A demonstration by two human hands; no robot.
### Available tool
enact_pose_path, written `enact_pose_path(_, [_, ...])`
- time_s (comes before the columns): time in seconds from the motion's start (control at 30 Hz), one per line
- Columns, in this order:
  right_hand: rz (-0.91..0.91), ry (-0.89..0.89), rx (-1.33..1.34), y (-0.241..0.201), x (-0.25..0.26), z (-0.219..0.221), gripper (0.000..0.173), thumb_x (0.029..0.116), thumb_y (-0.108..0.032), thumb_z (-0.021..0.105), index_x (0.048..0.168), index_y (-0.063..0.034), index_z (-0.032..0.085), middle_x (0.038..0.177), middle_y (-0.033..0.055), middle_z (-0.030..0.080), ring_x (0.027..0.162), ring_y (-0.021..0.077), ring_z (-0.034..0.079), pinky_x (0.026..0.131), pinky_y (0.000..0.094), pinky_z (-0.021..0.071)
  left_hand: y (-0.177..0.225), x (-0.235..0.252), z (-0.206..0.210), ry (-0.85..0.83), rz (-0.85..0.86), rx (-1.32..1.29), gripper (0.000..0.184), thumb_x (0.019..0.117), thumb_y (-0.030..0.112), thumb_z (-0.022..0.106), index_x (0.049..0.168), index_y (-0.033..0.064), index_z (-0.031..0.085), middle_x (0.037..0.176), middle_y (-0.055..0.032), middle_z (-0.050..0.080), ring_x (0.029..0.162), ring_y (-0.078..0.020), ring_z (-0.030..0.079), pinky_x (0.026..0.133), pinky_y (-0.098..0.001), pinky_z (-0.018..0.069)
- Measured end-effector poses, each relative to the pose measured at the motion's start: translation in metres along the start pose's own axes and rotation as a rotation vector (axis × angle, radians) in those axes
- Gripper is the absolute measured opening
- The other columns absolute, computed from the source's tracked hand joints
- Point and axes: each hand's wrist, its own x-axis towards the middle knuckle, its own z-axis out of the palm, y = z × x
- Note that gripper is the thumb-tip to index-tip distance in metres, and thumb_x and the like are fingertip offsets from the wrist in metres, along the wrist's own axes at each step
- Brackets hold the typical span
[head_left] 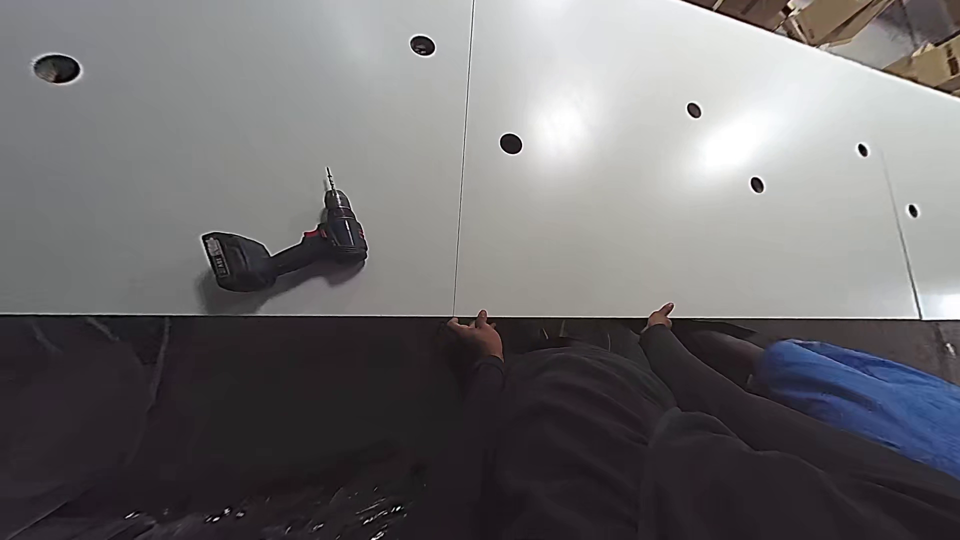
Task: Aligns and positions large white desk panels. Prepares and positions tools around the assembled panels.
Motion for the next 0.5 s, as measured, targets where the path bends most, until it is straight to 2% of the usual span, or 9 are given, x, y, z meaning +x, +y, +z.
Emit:
enact_pose_path(0.1, [-0.035, -0.061, -0.076, -0.003, -0.010, -0.006, 0.079, 0.1090, -0.059, 0.025, 0.137, 0.0080, 0.057, 0.140, 0.0286, 0.057, 0.132, 0.0349, 0.056, 0.109, 0.0503, 0.0433, 0.010, 0.003, -0.010, -0.077, -0.045, 0.021, 0.079, 0.0969, 0.002, 0.067, 0.154, 0.0006, 0.013, 0.131, -0.0364, 0.049, 0.091, -0.0387, 0.070, 0.073, -0.0491, 0.0620])
enact_pose_path(0.2, [-0.139, -0.117, -0.403, 0.000, -0.026, -0.005, 0.065, 0.1115, -0.048, 0.024, 0.140, -0.0015, 0.059, 0.142, 0.0233, 0.059, 0.134, 0.0348, 0.056, 0.110, 0.0526, 0.0429, 0.016, 0.015, -0.023, -0.227, -0.048, 0.114, 0.079, 0.1009, 0.005, 0.063, 0.156, 0.0020, 0.007, 0.128, -0.0347, 0.052, 0.089, -0.0355, 0.071, 0.073, -0.0462, 0.0623])
enact_pose_path(0.23, [-0.175, -0.158, -0.464, 0.005, -0.037, -0.002, 0.061, 0.1111, -0.045, 0.026, 0.145, -0.0027, 0.055, 0.143, 0.0244, 0.058, 0.135, 0.0376, 0.055, 0.111, 0.0553, 0.0427, 0.019, 0.018, -0.031, -0.287, -0.043, 0.150, 0.076, 0.1027, 0.006, 0.060, 0.156, 0.0011, 0.007, 0.128, -0.0348, 0.054, 0.088, -0.0347, 0.072, 0.073, -0.0453, 0.0622])
enact_pose_path(0.3, [-0.150, -0.268, -0.309, 0.016, -0.070, 0.007, 0.073, 0.1107, -0.054, 0.024, 0.136, 0.0043, 0.060, 0.139, 0.0282, 0.060, 0.131, 0.0406, 0.057, 0.108, 0.0582, 0.0434, 0.030, 0.026, -0.053, -0.399, -0.022, 0.233, 0.060, 0.1048, 0.008, 0.057, 0.149, -0.0043, 0.019, 0.123, -0.0332, 0.057, 0.083, -0.0331, 0.074, 0.070, -0.0430, 0.0631])
enact_pose_path(0.33, [-0.120, -0.363, -0.172, 0.022, -0.091, 0.011, 0.072, 0.1102, -0.055, 0.027, 0.134, 0.0051, 0.060, 0.135, 0.0290, 0.060, 0.127, 0.0410, 0.059, 0.105, 0.0592, 0.0458, 0.035, 0.032, -0.068, -0.460, -0.015, 0.296, 0.052, 0.1054, 0.011, 0.057, 0.144, -0.0057, 0.027, 0.119, -0.0311, 0.060, 0.083, -0.0321, 0.074, 0.069, -0.0425, 0.0635])
enact_pose_path(0.37, [-0.110, -0.473, -0.072, 0.027, -0.118, 0.010, 0.070, 0.1099, -0.055, 0.030, 0.133, 0.0045, 0.059, 0.128, 0.0278, 0.062, 0.116, 0.0385, 0.062, 0.097, 0.0572, 0.0502, 0.039, 0.038, -0.085, -0.519, -0.008, 0.357, 0.047, 0.1060, 0.013, 0.056, 0.143, -0.0054, 0.033, 0.117, -0.0292, 0.064, 0.083, -0.0311, 0.075, 0.069, -0.0426, 0.0635])
enact_pose_path(0.4, [-0.144, -0.572, -0.023, 0.029, -0.147, 0.005, 0.069, 0.1100, -0.055, 0.031, 0.125, 0.0047, 0.060, 0.112, 0.0238, 0.062, 0.097, 0.0324, 0.062, 0.083, 0.0511, 0.0515, 0.041, 0.045, -0.100, -0.576, 0.001, 0.405, 0.045, 0.1065, 0.014, 0.055, 0.143, -0.0042, 0.036, 0.116, -0.0271, 0.067, 0.083, -0.0298, 0.075, 0.068, -0.0426, 0.0631])
enact_pose_path(0.47, [-0.289, -0.758, -0.022, 0.038, -0.199, -0.012, 0.061, 0.1113, -0.048, 0.036, 0.104, 0.0054, 0.065, 0.088, 0.0163, 0.060, 0.075, 0.0226, 0.056, 0.071, 0.0424, 0.0488, 0.040, 0.063, -0.134, -0.657, 0.019, 0.475, 0.044, 0.1072, 0.014, 0.054, 0.145, -0.0029, 0.039, 0.116, -0.0242, 0.069, 0.083, -0.0288, 0.075, 0.068, -0.0429, 0.0626])
enact_pose_path(0.5, [-0.379, -0.827, -0.030, 0.050, -0.219, -0.018, 0.056, 0.1109, -0.047, 0.038, 0.086, -0.0027, 0.062, 0.069, 0.0049, 0.052, 0.058, 0.0132, 0.048, 0.056, 0.0324, 0.0427, 0.036, 0.074, -0.152, -0.671, 0.024, 0.515, 0.041, 0.1076, 0.015, 0.053, 0.144, -0.0023, 0.042, 0.115, -0.0227, 0.070, 0.082, -0.0282, 0.075, 0.067, -0.0423, 0.0626])
